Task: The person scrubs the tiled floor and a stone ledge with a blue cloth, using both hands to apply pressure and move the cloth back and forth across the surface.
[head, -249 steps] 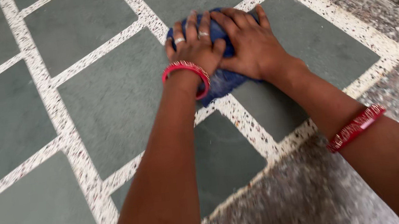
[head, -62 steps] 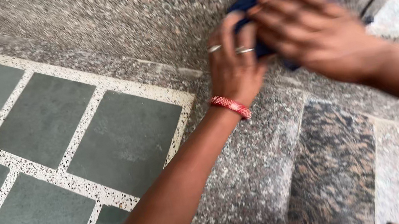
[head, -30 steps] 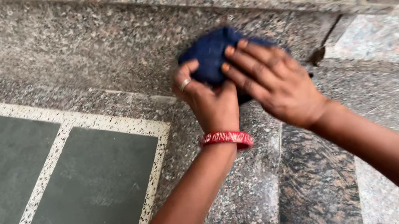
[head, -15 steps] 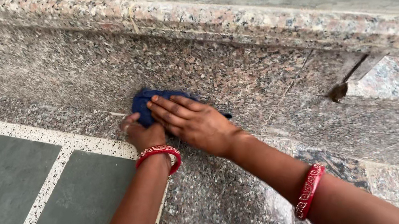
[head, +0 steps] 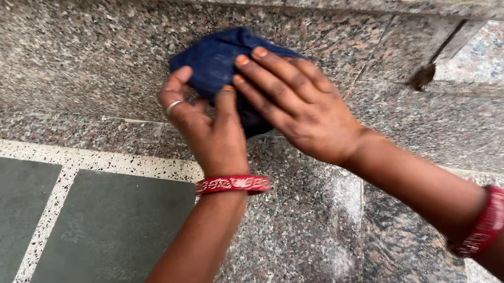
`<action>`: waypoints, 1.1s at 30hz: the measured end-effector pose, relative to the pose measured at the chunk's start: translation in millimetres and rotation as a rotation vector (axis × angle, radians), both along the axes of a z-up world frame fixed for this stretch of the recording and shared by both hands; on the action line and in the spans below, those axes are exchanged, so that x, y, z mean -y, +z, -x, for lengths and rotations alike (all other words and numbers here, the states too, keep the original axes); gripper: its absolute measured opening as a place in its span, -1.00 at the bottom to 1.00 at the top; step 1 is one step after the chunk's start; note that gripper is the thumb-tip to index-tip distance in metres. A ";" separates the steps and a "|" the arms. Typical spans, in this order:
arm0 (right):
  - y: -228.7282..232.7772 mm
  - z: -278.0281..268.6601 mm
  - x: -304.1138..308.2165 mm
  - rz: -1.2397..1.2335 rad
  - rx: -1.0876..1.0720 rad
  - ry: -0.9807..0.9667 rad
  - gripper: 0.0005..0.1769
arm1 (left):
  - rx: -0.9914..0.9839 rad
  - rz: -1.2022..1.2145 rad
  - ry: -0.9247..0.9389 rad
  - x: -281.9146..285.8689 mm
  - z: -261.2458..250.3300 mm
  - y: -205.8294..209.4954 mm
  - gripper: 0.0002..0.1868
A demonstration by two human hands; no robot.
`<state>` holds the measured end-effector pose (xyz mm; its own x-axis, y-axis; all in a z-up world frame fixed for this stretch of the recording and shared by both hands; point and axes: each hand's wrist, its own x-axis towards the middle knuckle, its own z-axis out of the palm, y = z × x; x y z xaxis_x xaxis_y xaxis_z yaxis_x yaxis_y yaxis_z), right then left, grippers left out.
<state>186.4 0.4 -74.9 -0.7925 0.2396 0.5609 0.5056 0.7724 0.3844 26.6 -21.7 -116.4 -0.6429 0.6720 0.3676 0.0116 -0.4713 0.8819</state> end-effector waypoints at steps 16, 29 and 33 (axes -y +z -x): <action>-77.6 173.1 -23.1 0.174 0.212 0.078 -0.37 | -0.045 0.530 0.104 -23.4 180.1 -100.7 -0.41; -21.4 28.4 -0.7 -0.048 0.055 0.002 -0.34 | -0.224 0.238 0.088 -11.3 39.9 -38.0 -0.31; -4.9 42.9 -5.0 -0.088 -0.033 0.016 -0.45 | -0.406 0.106 0.177 3.7 39.7 -5.5 -0.33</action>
